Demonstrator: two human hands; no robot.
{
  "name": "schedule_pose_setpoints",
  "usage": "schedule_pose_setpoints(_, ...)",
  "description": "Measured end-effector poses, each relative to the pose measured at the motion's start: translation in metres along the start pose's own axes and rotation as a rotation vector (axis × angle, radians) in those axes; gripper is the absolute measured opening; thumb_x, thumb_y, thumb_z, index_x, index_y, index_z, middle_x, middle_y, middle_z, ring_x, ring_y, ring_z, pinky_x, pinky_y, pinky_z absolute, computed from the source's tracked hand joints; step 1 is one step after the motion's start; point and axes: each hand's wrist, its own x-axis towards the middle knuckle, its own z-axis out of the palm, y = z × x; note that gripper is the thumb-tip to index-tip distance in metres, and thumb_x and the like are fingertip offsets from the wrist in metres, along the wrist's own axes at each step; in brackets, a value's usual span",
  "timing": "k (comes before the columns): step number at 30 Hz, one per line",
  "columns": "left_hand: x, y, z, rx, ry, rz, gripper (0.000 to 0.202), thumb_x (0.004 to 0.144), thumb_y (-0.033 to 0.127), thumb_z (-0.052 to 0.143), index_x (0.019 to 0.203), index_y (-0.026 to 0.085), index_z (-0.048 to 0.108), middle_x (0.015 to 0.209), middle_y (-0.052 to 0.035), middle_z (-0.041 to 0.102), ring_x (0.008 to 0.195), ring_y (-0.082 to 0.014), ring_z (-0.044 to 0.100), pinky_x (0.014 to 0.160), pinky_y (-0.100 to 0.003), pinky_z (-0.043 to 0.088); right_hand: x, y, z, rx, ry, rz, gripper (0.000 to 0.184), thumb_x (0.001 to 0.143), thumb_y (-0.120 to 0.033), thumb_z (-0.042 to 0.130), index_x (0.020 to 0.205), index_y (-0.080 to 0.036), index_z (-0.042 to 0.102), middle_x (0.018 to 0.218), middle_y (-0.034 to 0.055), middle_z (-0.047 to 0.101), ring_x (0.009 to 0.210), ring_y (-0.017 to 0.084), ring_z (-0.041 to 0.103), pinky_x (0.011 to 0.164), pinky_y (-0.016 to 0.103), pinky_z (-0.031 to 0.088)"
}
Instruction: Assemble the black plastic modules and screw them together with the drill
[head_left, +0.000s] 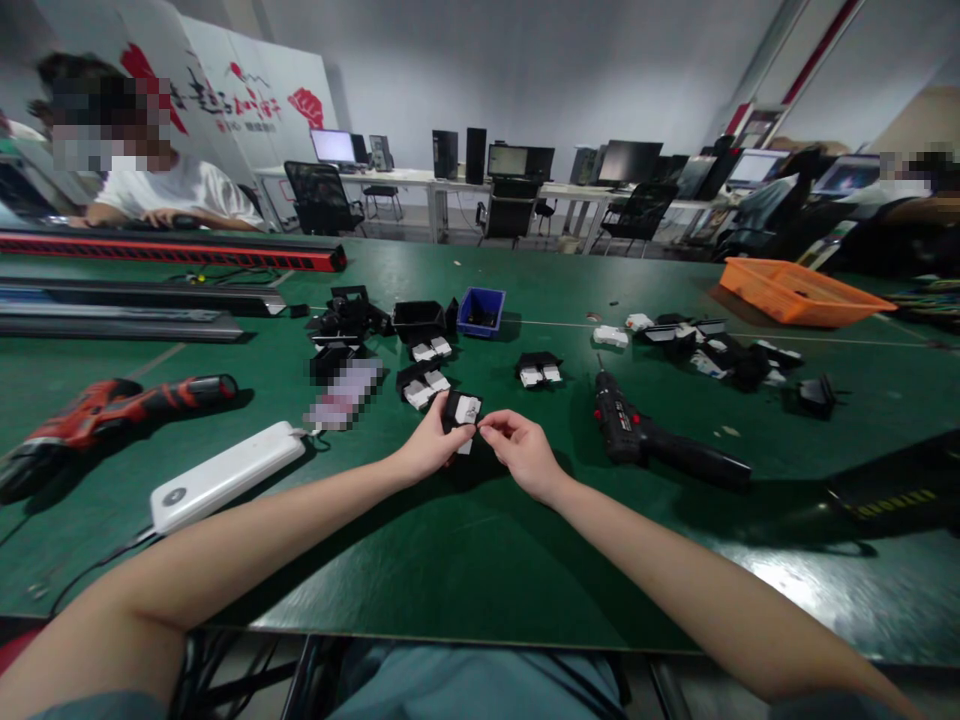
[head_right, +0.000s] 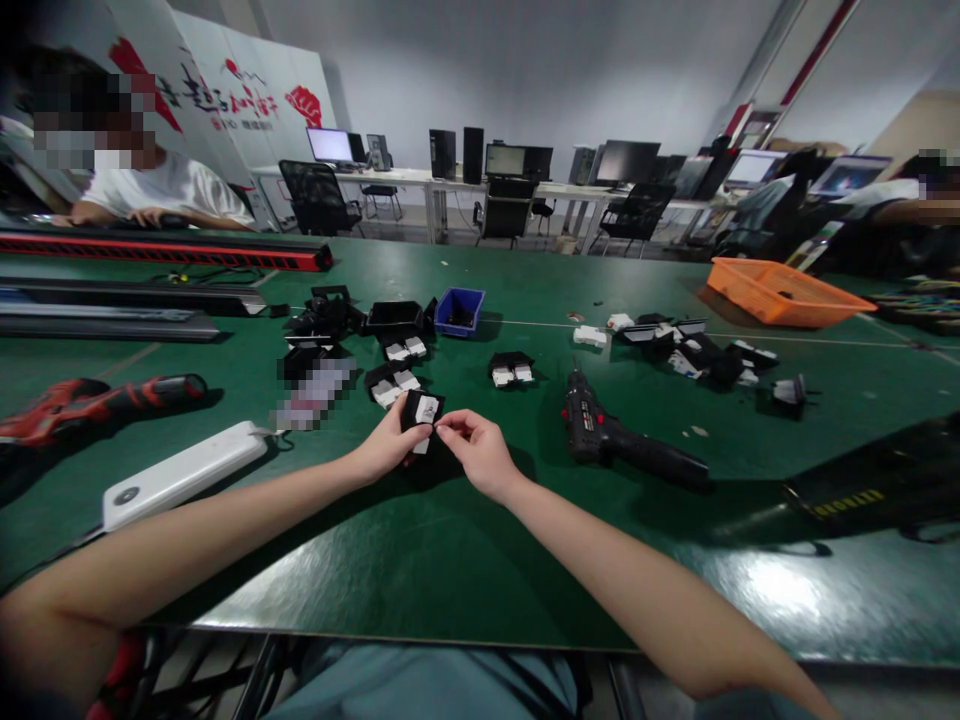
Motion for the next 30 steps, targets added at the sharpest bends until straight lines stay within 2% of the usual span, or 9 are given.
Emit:
schedule_pose_setpoints(6,-0.001,0.000,-0.001,0.031,-0.018,0.009,0.050,0.080,0.034,0.063,0.119,0.020,0.035,0.076,0.0045,0.049,0.040,-0.0036,0.043,0.032,-0.016,0.036,-0.001,0.000,0.000,-0.096,0.006,-0.054,0.021,0.081,-0.038,0.068,0.090,-0.020,0.062,0.068,-0.0030,0.053,0.060,0.011,0.046,0.055,0.025,0.036)
schedule_pose_setpoints(13,-0.002,0.001,-0.003,0.016,-0.044,0.025,0.058,0.076,0.036,0.069,0.120,0.020,0.035,0.081,0.0026,0.052,0.043,-0.0032,0.044,0.036,-0.015,0.036,0.001,0.002,-0.002,-0.134,-0.019,0.008,0.026,0.080,-0.042,0.068,0.087,-0.020,0.057,0.068,-0.0036,0.054,0.055,0.010,0.045,0.049,0.023,0.033)
schedule_pose_setpoints(17,-0.003,0.003,-0.002,0.039,-0.048,0.043,0.063,0.073,0.036,0.071,0.122,0.020,0.035,0.088,0.0006,0.054,0.050,-0.0053,0.047,0.044,-0.019,0.042,0.001,-0.003,-0.006,-0.187,-0.073,-0.011,0.024,0.081,-0.041,0.067,0.086,-0.019,0.057,0.073,-0.0022,0.056,0.059,0.011,0.047,0.054,0.024,0.037)
schedule_pose_setpoints(19,-0.003,0.003,-0.002,0.057,-0.033,0.079,0.063,0.071,0.033,0.071,0.122,0.019,0.037,0.093,-0.0014,0.056,0.062,-0.0091,0.053,0.054,-0.022,0.047,0.002,-0.006,-0.014,-0.295,-0.102,-0.051,0.022,0.083,-0.040,0.064,0.089,-0.019,0.056,0.070,-0.0032,0.053,0.059,0.011,0.046,0.056,0.024,0.037)
schedule_pose_setpoints(22,-0.003,0.001,-0.002,0.088,-0.011,0.131,0.061,0.068,0.029,0.071,0.121,0.019,0.041,0.096,-0.0026,0.057,0.077,-0.0146,0.058,0.068,-0.027,0.050,0.006,-0.011,-0.032,-0.662,-0.147,-0.132,0.017,0.086,-0.034,0.060,0.097,-0.021,0.057,0.067,-0.0052,0.048,0.058,0.011,0.043,0.056,0.025,0.035)
schedule_pose_setpoints(25,-0.004,0.001,-0.002,0.119,-0.003,0.125,0.059,0.068,0.027,0.069,0.121,0.020,0.043,0.093,-0.0019,0.058,0.081,-0.0170,0.059,0.074,-0.031,0.051,0.010,-0.015,-0.048,-0.999,-0.176,-0.192,0.023,0.084,-0.025,0.059,0.107,-0.021,0.058,0.083,-0.0003,0.055,0.069,0.014,0.050,0.062,0.026,0.038)
schedule_pose_setpoints(27,-0.005,0.002,-0.003,0.137,-0.004,0.112,0.059,0.069,0.027,0.069,0.121,0.020,0.044,0.091,-0.0014,0.058,0.081,-0.0175,0.059,0.074,-0.031,0.051,0.012,-0.018,-0.053,-1.068,-0.201,-0.205,0.032,0.084,-0.023,0.058,0.116,-0.021,0.056,0.102,0.0050,0.057,0.078,0.015,0.054,0.067,0.027,0.042)
schedule_pose_setpoints(30,-0.006,0.004,-0.004,0.148,-0.012,0.112,0.059,0.069,0.027,0.068,0.122,0.020,0.044,0.092,-0.0017,0.058,0.080,-0.0174,0.059,0.074,-0.030,0.051,0.013,-0.021,-0.055,-1.058,-0.255,-0.196,0.042,0.085,-0.025,0.058,0.126,-0.022,0.051,0.121,0.0094,0.052,0.075,0.014,0.055,0.070,0.029,0.045)
